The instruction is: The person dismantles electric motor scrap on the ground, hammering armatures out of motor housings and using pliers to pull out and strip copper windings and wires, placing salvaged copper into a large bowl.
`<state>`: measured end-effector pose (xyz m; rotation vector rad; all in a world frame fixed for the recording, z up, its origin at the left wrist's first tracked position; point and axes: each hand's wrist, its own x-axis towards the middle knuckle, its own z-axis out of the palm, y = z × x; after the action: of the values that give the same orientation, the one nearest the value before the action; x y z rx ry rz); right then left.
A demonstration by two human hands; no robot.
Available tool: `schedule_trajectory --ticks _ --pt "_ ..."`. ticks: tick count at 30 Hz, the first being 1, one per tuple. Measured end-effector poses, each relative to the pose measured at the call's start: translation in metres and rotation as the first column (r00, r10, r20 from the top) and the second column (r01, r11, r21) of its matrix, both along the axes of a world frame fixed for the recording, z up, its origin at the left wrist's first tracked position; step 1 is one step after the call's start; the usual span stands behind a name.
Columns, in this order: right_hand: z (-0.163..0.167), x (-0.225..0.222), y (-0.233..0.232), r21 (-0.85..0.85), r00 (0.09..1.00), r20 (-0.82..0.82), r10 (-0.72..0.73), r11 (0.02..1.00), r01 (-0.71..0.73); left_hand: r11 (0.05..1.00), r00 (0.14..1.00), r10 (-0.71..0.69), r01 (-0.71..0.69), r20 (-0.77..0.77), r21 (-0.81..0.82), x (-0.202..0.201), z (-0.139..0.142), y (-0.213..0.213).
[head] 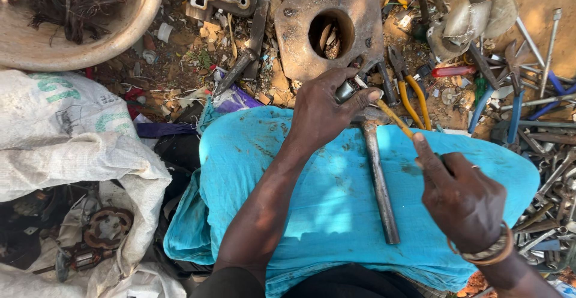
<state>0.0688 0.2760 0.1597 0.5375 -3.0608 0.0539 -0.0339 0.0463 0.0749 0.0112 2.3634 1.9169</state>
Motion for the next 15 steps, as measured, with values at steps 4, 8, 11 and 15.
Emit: schedule_trajectory --ticks 4,8,11,15 --pt "0.017 -0.020 0.014 0.172 0.988 -0.020 0.151 0.974 -0.145 0.997 0.993 -0.048 0.041 0.110 0.064 -0.003 0.005 -0.009" --pt "0.040 -0.049 0.047 0.310 0.911 0.359 0.203 0.895 -0.322 0.995 0.984 -0.098 0.100 0.149 -0.007 -0.003 0.005 -0.012" --pt "0.040 -0.060 0.056 0.432 0.797 0.599 0.072 0.810 -0.397 0.991 0.993 -0.110 0.107 -0.040 -0.075 -0.001 0.001 -0.011" --pt "0.044 -0.062 0.052 0.527 0.743 0.657 -0.128 0.782 -0.332 0.992 0.974 -0.087 0.066 -0.207 -0.108 0.000 -0.004 -0.010"
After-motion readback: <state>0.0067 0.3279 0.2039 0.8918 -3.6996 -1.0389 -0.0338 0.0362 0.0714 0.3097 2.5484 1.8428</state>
